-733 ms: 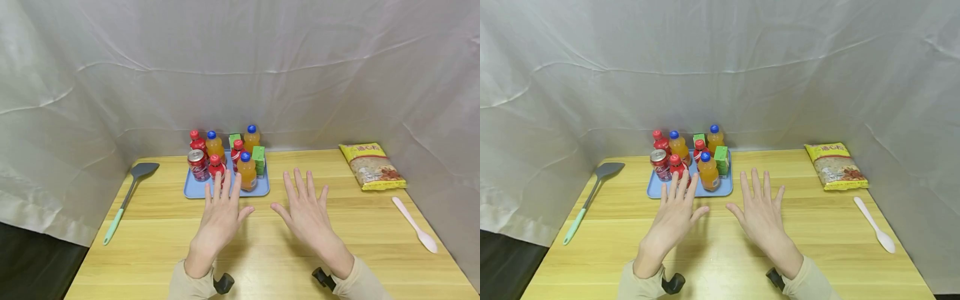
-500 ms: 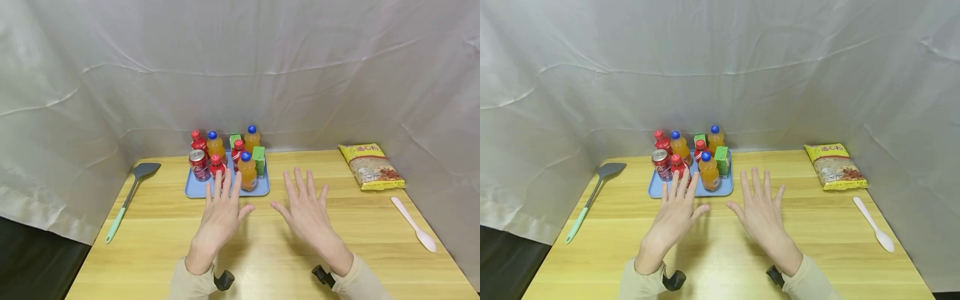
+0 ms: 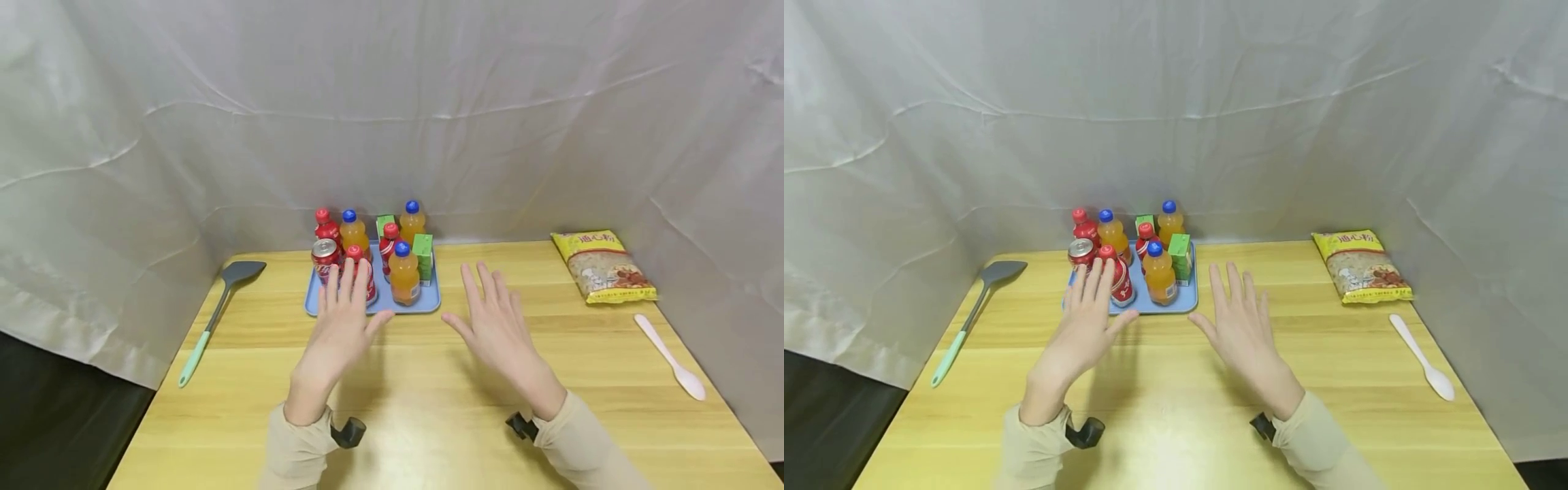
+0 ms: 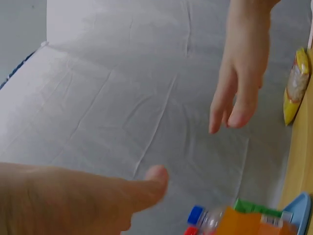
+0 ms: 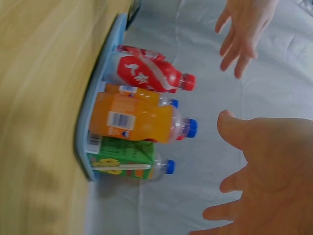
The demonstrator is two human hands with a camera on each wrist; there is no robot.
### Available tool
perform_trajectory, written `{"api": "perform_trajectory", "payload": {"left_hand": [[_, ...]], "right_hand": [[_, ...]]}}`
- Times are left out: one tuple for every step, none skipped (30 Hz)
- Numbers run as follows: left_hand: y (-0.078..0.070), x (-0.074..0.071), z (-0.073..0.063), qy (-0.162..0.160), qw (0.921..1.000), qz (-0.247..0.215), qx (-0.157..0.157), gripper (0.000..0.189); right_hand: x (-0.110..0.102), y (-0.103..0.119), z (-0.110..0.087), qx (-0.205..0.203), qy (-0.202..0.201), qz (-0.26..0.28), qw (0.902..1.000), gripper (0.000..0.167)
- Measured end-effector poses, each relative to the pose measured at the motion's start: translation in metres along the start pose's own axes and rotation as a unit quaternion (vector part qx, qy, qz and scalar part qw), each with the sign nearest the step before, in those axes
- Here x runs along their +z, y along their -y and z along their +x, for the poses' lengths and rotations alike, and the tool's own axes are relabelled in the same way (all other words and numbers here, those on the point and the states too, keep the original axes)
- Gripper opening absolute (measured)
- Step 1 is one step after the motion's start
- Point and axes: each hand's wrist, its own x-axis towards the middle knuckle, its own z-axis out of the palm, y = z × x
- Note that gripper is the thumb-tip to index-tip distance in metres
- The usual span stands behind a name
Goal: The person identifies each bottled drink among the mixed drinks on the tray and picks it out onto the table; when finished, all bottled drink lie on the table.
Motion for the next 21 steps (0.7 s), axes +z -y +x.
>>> {"api": "perform_trajectory", "payload": {"left_hand": [[0.004, -0.002, 0.001, 0.001, 1.0, -0.006, -0.005, 0.096], [0.008, -0.003, 0.003, 0.001, 0.9999, -0.012, -0.008, 0.095], [0.012, -0.005, 0.004, 0.001, 0.9998, -0.017, -0.012, 0.095], [0.017, -0.006, 0.004, 0.001, 0.9996, -0.024, -0.016, 0.094], [0.021, -0.007, 0.005, 0.001, 0.9994, -0.029, -0.021, 0.093], [0.026, -0.009, 0.005, 0.0, 0.9991, -0.035, -0.025, 0.092], [0.031, -0.011, 0.006, 0.001, 0.9988, -0.04, -0.03, 0.091], [0.036, -0.013, 0.006, 0.0, 0.9983, -0.046, -0.035, 0.091], [0.041, -0.015, 0.007, -0.001, 0.9979, -0.049, -0.041, 0.09], [0.046, -0.017, 0.008, 0.0, 0.9974, -0.054, -0.047, 0.09], [0.051, -0.02, 0.009, -0.001, 0.9971, -0.057, -0.051, 0.09], [0.056, -0.022, 0.011, -0.002, 0.9968, -0.06, -0.054, 0.09], [0.061, -0.024, 0.013, -0.002, 0.9965, -0.061, -0.057, 0.09], [0.067, -0.025, 0.016, -0.004, 0.9964, -0.061, -0.058, 0.09], [0.072, -0.025, 0.019, -0.004, 0.9963, -0.06, -0.062, 0.089], [0.077, -0.025, 0.022, -0.004, 0.996, -0.061, -0.065, 0.088], [0.082, -0.025, 0.025, -0.004, 0.9955, -0.063, -0.07, 0.087], [0.087, -0.023, 0.029, -0.002, 0.9949, -0.066, -0.077, 0.086], [0.092, -0.021, 0.032, 0.0, 0.9941, -0.069, -0.084, 0.085], [0.097, -0.018, 0.035, 0.002, 0.9931, -0.075, -0.09, 0.084], [0.102, -0.015, 0.038, 0.004, 0.992, -0.081, -0.096, 0.083]], "right_hand": [[0.002, -0.001, 0.002, -0.002, 0.0, 0.004, 1.0, 0.092], [0.004, -0.003, 0.003, -0.003, 0.001, 0.008, 1.0, 0.093], [0.006, -0.004, 0.005, -0.004, 0.002, 0.014, 0.9999, 0.093], [0.008, -0.005, 0.006, -0.005, 0.004, 0.019, 0.9998, 0.094], [0.009, -0.005, 0.008, -0.005, 0.006, 0.025, 0.9997, 0.094], [0.011, -0.006, 0.01, -0.004, 0.01, 0.03, 0.9995, 0.094], [0.012, -0.006, 0.012, -0.003, 0.015, 0.034, 0.9993, 0.095], [0.013, -0.007, 0.014, -0.002, 0.018, 0.038, 0.9991, 0.095], [0.014, -0.006, 0.017, -0.002, 0.022, 0.043, 0.9989, 0.095], [0.014, -0.006, 0.019, -0.002, 0.024, 0.045, 0.9987, 0.096], [0.015, -0.006, 0.022, -0.001, 0.026, 0.049, 0.9985, 0.096], [0.015, -0.006, 0.024, 0.0, 0.026, 0.05, 0.9984, 0.096], [0.015, -0.006, 0.026, -0.001, 0.025, 0.053, 0.9983, 0.096], [0.016, -0.005, 0.029, -0.003, 0.024, 0.055, 0.9982, 0.096], [0.016, -0.004, 0.031, -0.005, 0.023, 0.057, 0.9981, 0.097], [0.017, -0.004, 0.033, -0.008, 0.024, 0.057, 0.998, 0.096], [0.018, -0.002, 0.036, -0.01, 0.023, 0.06, 0.9979, 0.096], [0.019, -0.001, 0.038, -0.01, 0.024, 0.062, 0.9977, 0.096], [0.021, 0.001, 0.041, -0.012, 0.025, 0.065, 0.9975, 0.096], [0.022, 0.002, 0.044, -0.012, 0.025, 0.067, 0.9974, 0.096], [0.024, 0.004, 0.046, -0.011, 0.025, 0.068, 0.9973, 0.096]]}}
